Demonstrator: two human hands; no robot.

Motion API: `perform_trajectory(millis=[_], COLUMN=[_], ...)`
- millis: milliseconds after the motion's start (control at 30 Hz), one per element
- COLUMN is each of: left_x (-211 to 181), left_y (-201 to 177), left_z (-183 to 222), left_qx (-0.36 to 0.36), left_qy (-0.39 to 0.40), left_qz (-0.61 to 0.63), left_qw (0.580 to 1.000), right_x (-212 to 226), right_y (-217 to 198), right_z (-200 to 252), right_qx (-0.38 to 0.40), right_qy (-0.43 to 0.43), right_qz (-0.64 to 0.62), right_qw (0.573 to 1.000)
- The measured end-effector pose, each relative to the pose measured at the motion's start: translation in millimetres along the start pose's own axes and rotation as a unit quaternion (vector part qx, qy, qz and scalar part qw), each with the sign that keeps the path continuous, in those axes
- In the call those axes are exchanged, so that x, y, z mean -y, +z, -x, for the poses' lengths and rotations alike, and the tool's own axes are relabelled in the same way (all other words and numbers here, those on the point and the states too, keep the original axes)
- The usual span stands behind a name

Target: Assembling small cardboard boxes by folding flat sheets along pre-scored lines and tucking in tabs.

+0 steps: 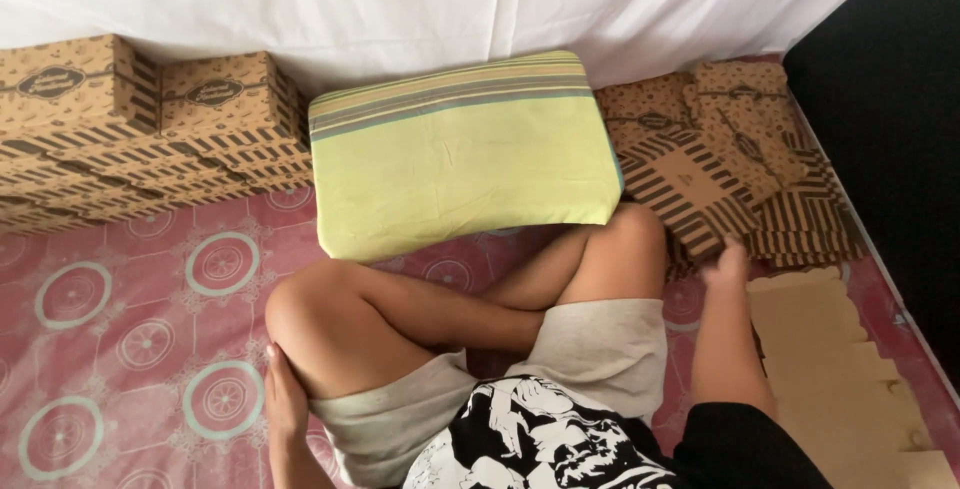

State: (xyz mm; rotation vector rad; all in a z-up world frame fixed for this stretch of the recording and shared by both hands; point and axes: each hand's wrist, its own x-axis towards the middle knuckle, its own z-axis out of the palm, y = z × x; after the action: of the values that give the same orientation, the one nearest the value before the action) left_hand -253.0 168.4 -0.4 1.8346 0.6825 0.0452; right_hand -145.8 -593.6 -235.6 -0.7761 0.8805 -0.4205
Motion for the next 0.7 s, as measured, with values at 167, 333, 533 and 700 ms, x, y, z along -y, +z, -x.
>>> perform_trajectory(millis=[167,333,533,700], left_x=[-12,16,-39,-69], left_y=[1,1,25,58], left_z=[-6,-28,-24,-16], left_qx=[-0.032,-0.067,-0.151,-0.077], left_qy=[-0.057,-0.017,0.098,0.36], left_qz=[-0.064,-0.174,-0.14,-0.052], left_qw=[0.996,0.982,0.974,0.928], right_x=[22,66,145,154], right_y=[46,97,203,274], right_z=[45,91,233,334], right_qx=[-0.007,-0.061,-0.063,0.177], right_qy=[0.045,0.009,-0.22,-0.629], right_qz=[0.016,-0.027,0.242,0.451], right_qw=[0.999,0.998,0.943,0.608])
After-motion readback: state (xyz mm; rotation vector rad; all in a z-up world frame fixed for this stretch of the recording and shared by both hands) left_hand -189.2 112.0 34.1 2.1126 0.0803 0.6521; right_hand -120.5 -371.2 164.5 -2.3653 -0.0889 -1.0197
